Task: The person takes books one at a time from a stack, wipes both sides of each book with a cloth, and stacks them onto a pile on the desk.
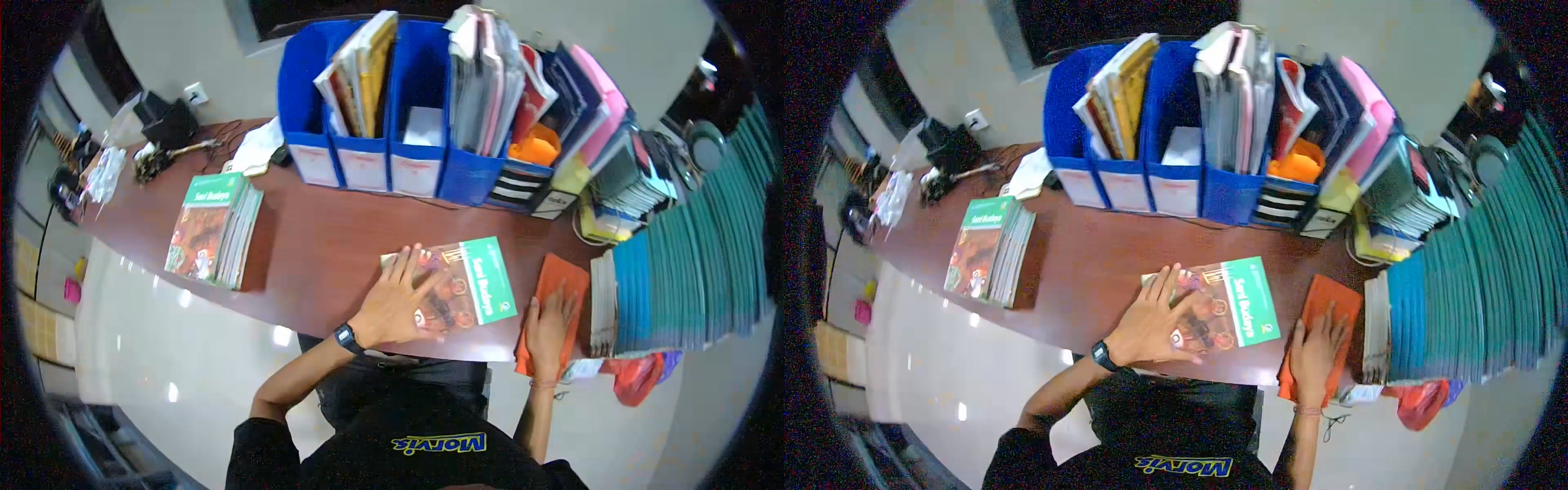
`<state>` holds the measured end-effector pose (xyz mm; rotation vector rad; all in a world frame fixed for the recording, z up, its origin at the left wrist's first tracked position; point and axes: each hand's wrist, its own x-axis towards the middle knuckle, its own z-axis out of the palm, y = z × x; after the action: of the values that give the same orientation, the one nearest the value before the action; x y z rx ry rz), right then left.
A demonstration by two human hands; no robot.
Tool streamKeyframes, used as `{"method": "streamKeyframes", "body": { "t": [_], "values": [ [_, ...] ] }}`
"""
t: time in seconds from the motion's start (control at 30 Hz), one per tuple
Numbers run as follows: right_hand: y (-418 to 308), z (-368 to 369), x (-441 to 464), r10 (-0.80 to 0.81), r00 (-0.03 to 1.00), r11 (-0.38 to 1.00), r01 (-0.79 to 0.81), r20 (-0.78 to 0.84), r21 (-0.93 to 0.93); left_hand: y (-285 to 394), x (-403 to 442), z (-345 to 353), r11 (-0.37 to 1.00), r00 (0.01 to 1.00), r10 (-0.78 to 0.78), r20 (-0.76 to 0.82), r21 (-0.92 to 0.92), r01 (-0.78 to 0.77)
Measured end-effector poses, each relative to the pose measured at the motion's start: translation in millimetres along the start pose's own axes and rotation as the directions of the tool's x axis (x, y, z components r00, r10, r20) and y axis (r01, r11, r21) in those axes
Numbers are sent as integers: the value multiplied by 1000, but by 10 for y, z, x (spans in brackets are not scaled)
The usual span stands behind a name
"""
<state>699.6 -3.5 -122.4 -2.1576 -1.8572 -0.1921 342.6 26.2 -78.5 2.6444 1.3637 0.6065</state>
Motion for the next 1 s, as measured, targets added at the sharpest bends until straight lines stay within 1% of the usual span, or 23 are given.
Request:
{"method": "streamKeyframes", "body": {
  "t": [0.1, 0.17, 0.3, 0.33, 0.4, 0.47, 0.5, 0.63, 0.67, 0.8, 0.83, 0.97, 1.0],
  "values": [
    [-71, -63, 13, 3, 998, 1000, -3, 68, 0, 50, 58, 67, 999, 992, -21, 127, 53, 14],
    [-81, -92, 61, 13, 997, 1000, -13, 81, 1, 81, 109, 58, 997, 986, -17, 164, 76, 4],
    [-76, -121, 94, 3, 999, 954, -12, 32, 299, 207, 76, -26, 995, 992, -82, 99, 68, 76],
    [-67, -132, 98, 11, 999, 954, -19, 31, 299, 243, 46, 7, 995, 992, -74, 102, 67, 68],
    [-51, -166, 71, 114, 993, 821, -97, 5, 562, 339, -91, 118, 994, 988, -111, 104, 15, 110],
    [-70, -184, 59, 219, 976, 608, -139, 3, 782, 413, -227, 173, 988, 983, -149, 106, -32, 153],
    [-90, -193, 64, 224, 975, 606, -142, 4, 783, 438, -297, 159, 988, 983, -145, 109, -30, 149],
    [-174, -244, 104, 191, 974, 640, -28, -124, 768, 488, -622, -33, 999, 1000, -24, -2, -31, 24],
    [-186, -235, 133, 194, 974, 639, -32, -121, 768, 466, -701, -13, 999, 1000, -23, 2, -32, 23],
    [-259, -130, 255, 194, 953, 741, 12, -231, 671, 345, -968, 125, 977, 994, -66, -81, -206, 48],
    [-270, -131, 249, 191, 954, 742, 12, -229, 670, 343, -993, 150, 977, 994, -70, -81, -207, 52],
    [-261, -168, 257, 215, 943, 677, 44, -255, 735, 392, -864, 97, 994, 969, -111, -220, -46, 103],
    [-241, -177, 250, 220, 942, 678, 38, -252, 734, 391, -865, 100, 994, 971, -108, -215, -48, 100]
  ]
}}
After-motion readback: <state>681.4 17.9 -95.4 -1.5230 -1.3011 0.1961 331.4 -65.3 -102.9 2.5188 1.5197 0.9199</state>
